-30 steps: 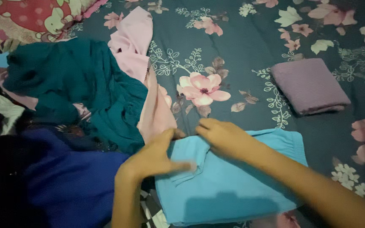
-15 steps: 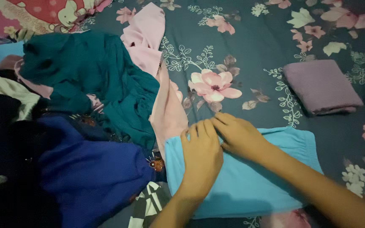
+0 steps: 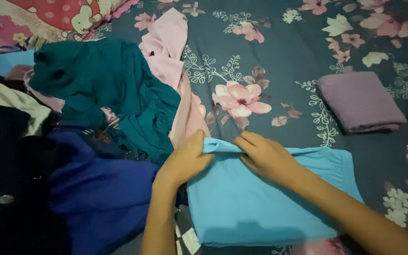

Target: The person folds a purple long-sleeved shirt and a light blue pair of shorts on a bed. The shirt is folded into a compact rectangle and placed aside, then the shorts are folded similarly and placed next to the shirt.

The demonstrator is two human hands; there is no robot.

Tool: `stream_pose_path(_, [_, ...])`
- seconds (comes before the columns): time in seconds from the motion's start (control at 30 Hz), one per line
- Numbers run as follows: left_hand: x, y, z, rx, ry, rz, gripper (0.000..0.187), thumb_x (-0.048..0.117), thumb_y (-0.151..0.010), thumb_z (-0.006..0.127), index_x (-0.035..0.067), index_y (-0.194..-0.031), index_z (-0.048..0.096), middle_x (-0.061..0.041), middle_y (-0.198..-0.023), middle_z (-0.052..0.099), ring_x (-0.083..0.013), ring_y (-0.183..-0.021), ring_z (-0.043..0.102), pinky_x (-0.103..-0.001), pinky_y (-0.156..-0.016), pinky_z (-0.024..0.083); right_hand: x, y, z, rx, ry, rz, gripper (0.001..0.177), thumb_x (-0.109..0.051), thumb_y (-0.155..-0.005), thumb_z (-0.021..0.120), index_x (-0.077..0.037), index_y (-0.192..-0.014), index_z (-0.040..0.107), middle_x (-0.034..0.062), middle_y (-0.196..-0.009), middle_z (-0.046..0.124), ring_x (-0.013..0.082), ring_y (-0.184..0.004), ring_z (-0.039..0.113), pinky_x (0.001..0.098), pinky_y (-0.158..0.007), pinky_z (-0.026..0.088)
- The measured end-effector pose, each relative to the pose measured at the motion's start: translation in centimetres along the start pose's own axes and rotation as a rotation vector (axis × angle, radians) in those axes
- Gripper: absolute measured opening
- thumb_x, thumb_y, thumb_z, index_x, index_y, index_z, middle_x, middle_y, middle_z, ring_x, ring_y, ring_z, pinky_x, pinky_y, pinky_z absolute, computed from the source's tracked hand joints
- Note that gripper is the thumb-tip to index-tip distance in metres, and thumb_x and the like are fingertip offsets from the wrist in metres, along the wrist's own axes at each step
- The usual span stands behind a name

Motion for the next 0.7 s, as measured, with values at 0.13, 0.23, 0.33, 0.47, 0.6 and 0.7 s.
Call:
stream_pose_path(0.13, [1.3, 0.4, -0.2, 0.113, 0.04, 0.186, 0.04, 0.015, -0.068, 0.08, 0.001, -0.094, 0.052, -0.022, -0.088, 0.064, -0.043, -0.087, 0.064, -0.047, -0.07, 0.048, 0.1, 0.3, -0.2, 0.034, -0.002, 0.008, 0.033, -0.009, -0.081, 0.072, -0.008, -0.111, 0.059, 0.01, -0.104, 0.06, 0.0336, -0.097, 0.064, 0.0463, -0.075, 0.053])
stream_pose_path(0.23, [1.3, 1.0, -0.1, 0.134, 0.151, 0.141, 0.023, 0.007, -0.082, 0.073, 0.002, -0.097, 0.056, -0.021, -0.088, 0.063, -0.034, -0.084, 0.066, -0.039, -0.074, 0.051, 0.4, 0.7, -0.9, 0.015, -0.04, 0.03, 0.042, -0.006, -0.077, 0.072, -0.008, -0.117, 0.059, 0.0104, -0.108, 0.062, 0.0337, -0.102, 0.065, 0.0458, -0.078, 0.054])
stream_pose_path(0.33, [0.7, 2.1, -0.4, 0.204, 0.297, 0.139, 0.021, 0.0, -0.081, 0.073, 0.001, -0.094, 0.057, -0.014, -0.084, 0.064, -0.0232, -0.079, 0.066, -0.032, -0.074, 0.053, -0.1, 0.9, -2.0, 0.135, 0.046, -0.044, 0.048, -0.009, -0.07, 0.076, -0.005, -0.114, 0.06, 0.0162, -0.119, 0.061, 0.036, -0.104, 0.063, 0.0446, -0.079, 0.054])
stream_pose_path(0.47, [-0.2, 2.9, -0.6, 0.243, 0.338, 0.148, 0.024, -0.009, -0.073, 0.069, 0.001, -0.094, 0.06, -0.008, -0.086, 0.067, -0.016, -0.08, 0.065, -0.028, -0.075, 0.053, -1.2, 1.6, -3.0, 0.247, 0.141, -0.229, 0.034, -0.013, -0.072, 0.079, -0.011, -0.101, 0.062, 0.0068, -0.11, 0.063, 0.0303, -0.109, 0.065, 0.0431, -0.088, 0.052])
stream_pose_path(0.6, [-0.4, 2.5, -0.4, 0.184, 0.371, 0.065, 0.023, -0.009, -0.073, 0.07, 0.001, -0.092, 0.061, -0.007, -0.084, 0.07, -0.0131, -0.078, 0.066, -0.027, -0.072, 0.053, -2.1, 1.0, -2.3, 0.234, 0.132, -0.343, 0.037, -0.016, -0.074, 0.08, -0.009, -0.108, 0.066, 0.0102, -0.111, 0.063, 0.0303, -0.106, 0.064, 0.0427, -0.087, 0.051])
stream_pose_path(0.7, [-0.4, 2.7, -0.4, 0.192, 0.304, 0.08, 0.023, -0.008, -0.074, 0.068, 0.002, -0.094, 0.063, -0.006, -0.082, 0.068, -0.0111, -0.075, 0.066, -0.027, -0.069, 0.053, -2.9, 0.3, -0.7, 0.191, 0.109, -0.399, 0.035, -0.015, -0.077, 0.079, -0.009, -0.109, 0.066, 0.01, -0.112, 0.064, 0.0289, -0.104, 0.064, 0.0414, -0.087, 0.051])
Point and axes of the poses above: each hand's wrist, its own y-axis away from the middle knuckle, its own z-axis out of the palm, x = y × z, the point moved 3 cm from there along -y, towards the middle knuckle
